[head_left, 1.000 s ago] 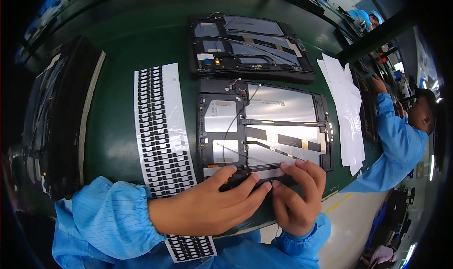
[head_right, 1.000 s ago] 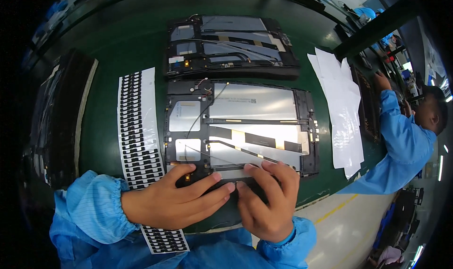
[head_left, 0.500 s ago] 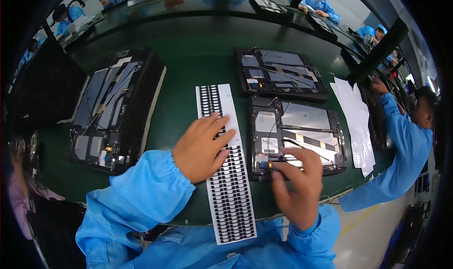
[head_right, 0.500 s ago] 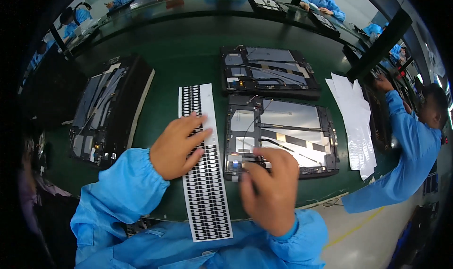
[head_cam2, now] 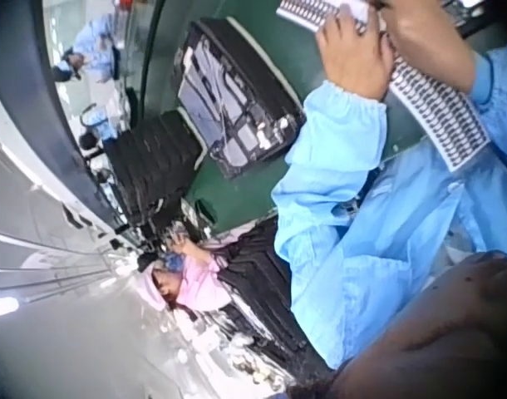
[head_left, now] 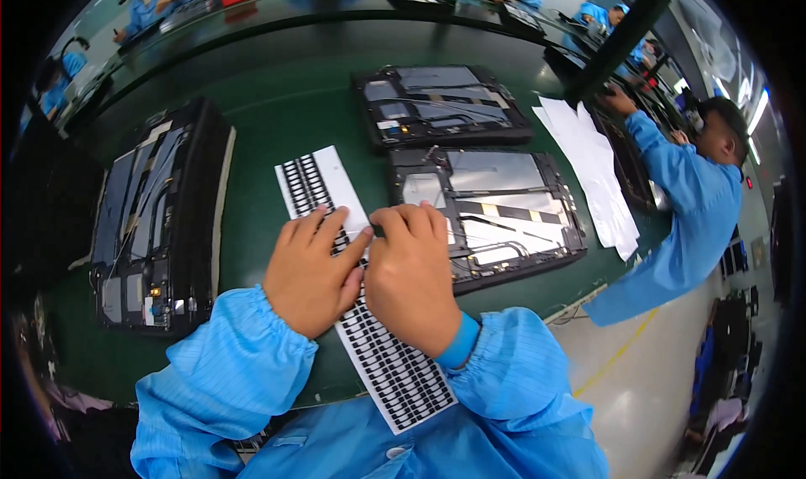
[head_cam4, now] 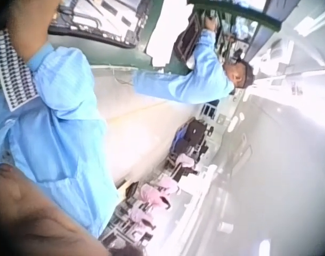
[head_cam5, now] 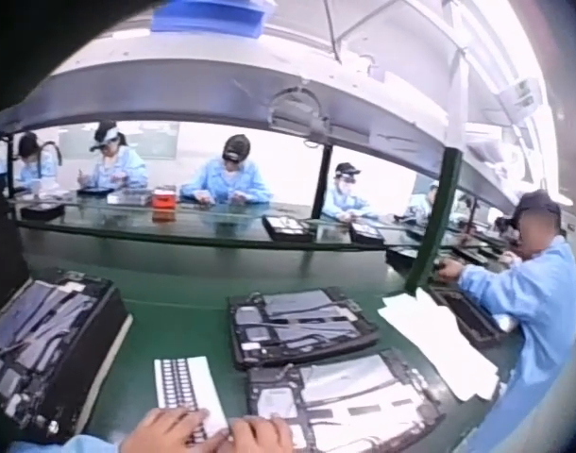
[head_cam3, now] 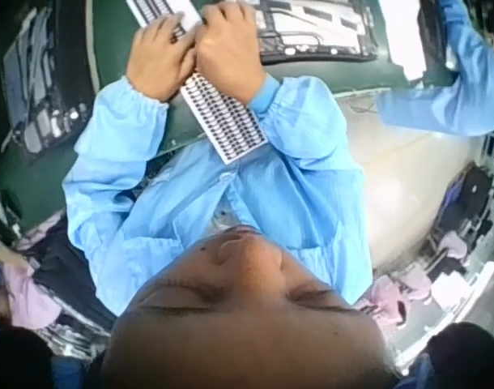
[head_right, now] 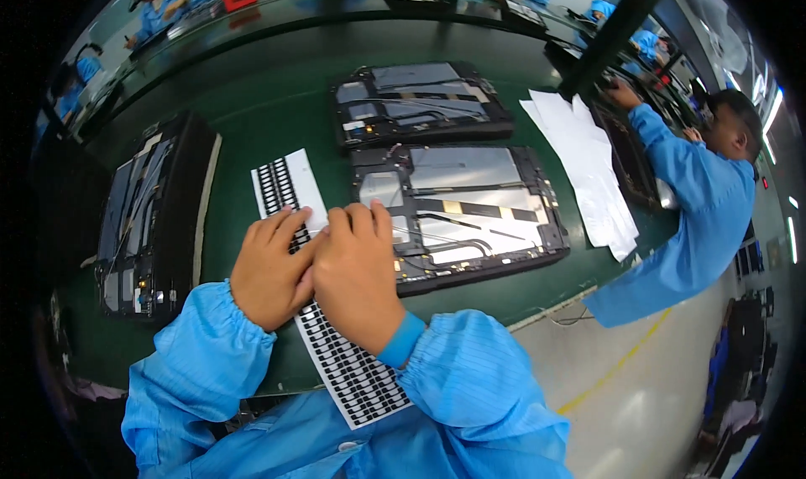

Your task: The person assembles electronic tablet devices by hand, connecting ribbon cables, circuit boards, and batteries.

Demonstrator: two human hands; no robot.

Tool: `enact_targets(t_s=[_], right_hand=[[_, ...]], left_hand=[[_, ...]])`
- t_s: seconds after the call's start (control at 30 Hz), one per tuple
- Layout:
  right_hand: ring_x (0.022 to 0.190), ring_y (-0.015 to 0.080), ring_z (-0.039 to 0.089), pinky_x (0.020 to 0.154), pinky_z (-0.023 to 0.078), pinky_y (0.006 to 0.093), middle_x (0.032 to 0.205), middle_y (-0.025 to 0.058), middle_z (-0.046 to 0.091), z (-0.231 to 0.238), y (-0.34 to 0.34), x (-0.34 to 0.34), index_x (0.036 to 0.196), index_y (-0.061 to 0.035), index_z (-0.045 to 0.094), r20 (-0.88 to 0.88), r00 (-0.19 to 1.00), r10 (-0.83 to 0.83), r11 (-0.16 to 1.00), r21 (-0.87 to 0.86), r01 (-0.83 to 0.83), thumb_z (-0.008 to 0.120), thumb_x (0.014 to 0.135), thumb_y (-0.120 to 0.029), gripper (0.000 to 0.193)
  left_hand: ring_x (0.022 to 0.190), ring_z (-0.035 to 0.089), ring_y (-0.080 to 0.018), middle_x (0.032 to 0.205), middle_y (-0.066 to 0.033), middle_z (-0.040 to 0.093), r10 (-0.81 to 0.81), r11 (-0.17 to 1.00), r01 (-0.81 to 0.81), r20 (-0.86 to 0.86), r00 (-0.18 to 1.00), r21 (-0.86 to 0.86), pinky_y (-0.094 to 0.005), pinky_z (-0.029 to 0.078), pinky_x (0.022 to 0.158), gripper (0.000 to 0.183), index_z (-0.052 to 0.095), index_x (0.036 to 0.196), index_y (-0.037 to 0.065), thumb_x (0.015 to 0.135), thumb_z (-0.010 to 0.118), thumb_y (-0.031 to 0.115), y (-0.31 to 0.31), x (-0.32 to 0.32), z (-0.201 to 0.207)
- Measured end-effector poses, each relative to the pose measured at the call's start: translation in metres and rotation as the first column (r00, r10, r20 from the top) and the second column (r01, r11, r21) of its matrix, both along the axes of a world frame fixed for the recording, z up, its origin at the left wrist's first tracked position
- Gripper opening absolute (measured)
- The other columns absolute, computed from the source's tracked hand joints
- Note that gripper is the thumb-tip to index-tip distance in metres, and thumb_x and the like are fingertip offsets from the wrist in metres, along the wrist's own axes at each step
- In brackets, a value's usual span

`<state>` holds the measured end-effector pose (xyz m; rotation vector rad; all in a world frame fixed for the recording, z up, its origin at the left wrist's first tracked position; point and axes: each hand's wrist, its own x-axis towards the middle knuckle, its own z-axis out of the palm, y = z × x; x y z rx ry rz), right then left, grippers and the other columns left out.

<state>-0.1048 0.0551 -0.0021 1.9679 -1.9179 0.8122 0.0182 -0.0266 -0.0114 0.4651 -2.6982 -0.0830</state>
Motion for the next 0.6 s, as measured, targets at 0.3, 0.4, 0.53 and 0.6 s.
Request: enact_targets(t_s=[0.3, 0.4, 0.53, 0.6], right_hand=[[0.090, 0.0292, 0.048, 0.079, 0.036, 0.0400, 0.089, 0.0130, 0.055, -0.006, -0.007, -0.003, 0.070, 0.0037, 0.062, 0.088, 0.995, 0.056, 0.998, 0.025, -0.059, 0.064, 0.057, -0.011, 0.019], [0.091, 0.0281, 0.049, 0.079, 0.036, 0.0398, 0.089, 0.0111, 0.056, -0.003, -0.002, -0.010, 0.072, -0.0008, 0.064, 0.086, 0.995, 0.043, 0.996, 0.073, -0.050, 0.063, 0.059, -0.010, 0.016], [0.088, 0.0286, 0.049, 0.076, 0.035, 0.0399, 0.085, 0.0120, 0.055, -0.009, 0.002, -0.019, 0.065, 0.0011, 0.062, 0.116, 0.988, 0.099, 0.992, -0.092, -0.089, 0.062, 0.058, -0.007, 0.011], [0.088, 0.0283, 0.050, 0.077, 0.035, 0.0395, 0.087, 0.0117, 0.056, -0.004, 0.001, -0.016, 0.066, 0.0009, 0.062, 0.118, 0.988, 0.100, 0.993, -0.082, -0.091, 0.062, 0.057, -0.005, 0.011]], left_hand=[[0.111, 0.044, -0.0359, 0.117, -0.0181, 0.049, 0.013, 0.997, -0.011, 0.025, 1.000, -0.072, -0.0460, 0.034, 0.091, 0.042, 0.057, 0.112, 0.010, 0.071, 0.060, 0.016, 0.000, 0.003, -0.002], [0.110, 0.044, -0.0358, 0.118, -0.0182, 0.049, -0.012, 1.000, 0.012, 0.004, 1.000, -0.009, -0.0461, 0.034, 0.090, 0.044, 0.059, 0.110, 0.012, 0.066, 0.063, 0.015, -0.001, 0.003, -0.003], [0.106, 0.044, -0.0337, 0.114, -0.0167, 0.049, -0.048, 0.999, 0.048, -0.032, 0.998, 0.004, -0.0438, 0.035, 0.087, 0.043, 0.059, 0.111, 0.013, 0.068, 0.060, 0.018, 0.000, -0.003, -0.002], [0.106, 0.044, -0.0330, 0.114, -0.0164, 0.049, -0.043, 0.999, 0.043, -0.036, 0.998, 0.009, -0.0432, 0.034, 0.087, 0.043, 0.059, 0.111, 0.013, 0.068, 0.060, 0.019, -0.001, -0.001, -0.002]])
